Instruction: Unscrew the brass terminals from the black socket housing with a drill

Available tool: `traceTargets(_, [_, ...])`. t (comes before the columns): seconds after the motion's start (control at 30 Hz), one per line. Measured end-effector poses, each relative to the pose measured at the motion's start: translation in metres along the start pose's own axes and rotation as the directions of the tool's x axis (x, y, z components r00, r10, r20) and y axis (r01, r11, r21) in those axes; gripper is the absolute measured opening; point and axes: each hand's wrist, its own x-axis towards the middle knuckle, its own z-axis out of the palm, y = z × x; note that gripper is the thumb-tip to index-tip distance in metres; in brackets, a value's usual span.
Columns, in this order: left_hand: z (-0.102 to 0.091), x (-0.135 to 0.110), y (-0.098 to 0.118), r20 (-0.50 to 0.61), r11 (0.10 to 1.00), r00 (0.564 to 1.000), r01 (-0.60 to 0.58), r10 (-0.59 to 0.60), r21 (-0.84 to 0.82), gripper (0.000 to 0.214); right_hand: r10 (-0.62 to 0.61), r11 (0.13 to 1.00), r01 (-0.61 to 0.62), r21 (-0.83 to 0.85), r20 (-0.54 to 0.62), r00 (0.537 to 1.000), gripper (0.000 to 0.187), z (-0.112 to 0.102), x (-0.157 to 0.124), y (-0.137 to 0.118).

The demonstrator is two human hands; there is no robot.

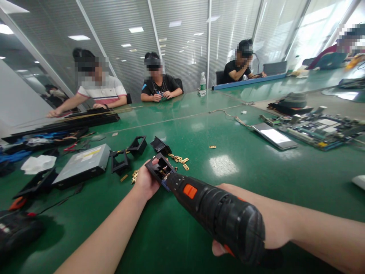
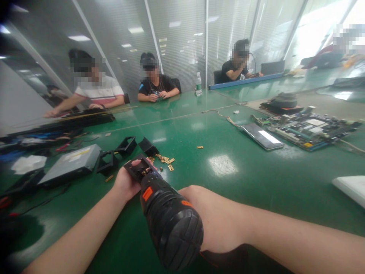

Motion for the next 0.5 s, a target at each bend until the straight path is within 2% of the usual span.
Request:
traceTargets(0.1, [-0.0012, 0.0003, 0.0002, 0.001, 1.0, 1.0, 0.01, -0.01, -0.003, 0.016, 0.019, 0.999, -0.019, 0.039, 0.003, 1.0, 0.025, 0.0004, 0.0009, 0.0004])
traceTargets(0.27, [-0.0022, 0.0013, 0.0007, -0.002, 0.999, 0.999, 0.032, -0.032, -0.016, 0.017, -0.02, 0.998, 0.02, -0.064, 0.004, 1.0, 0.022, 0.0007, -0.0001, 0.0007])
traceTargets(0.43, [-0.0013, 0.0013, 0.001, 0.002, 0.999, 1.0, 0.024, -0.024, -0.025, 0.017, -0.001, 0.997, 0.001, -0.076, -0.002, 1.0, 0.022, 0.0003, -0.0011, 0.0004])
traceTargets(0.5, [-0.0017, 0.0013, 0.001, -0.002, 1.0, 1.0, 0.018, -0.018, -0.011, 0.017, -0.007, 0.996, 0.01, -0.086, 0.036, 0.999, 0.018, 0.0004, -0.0011, -0.0001])
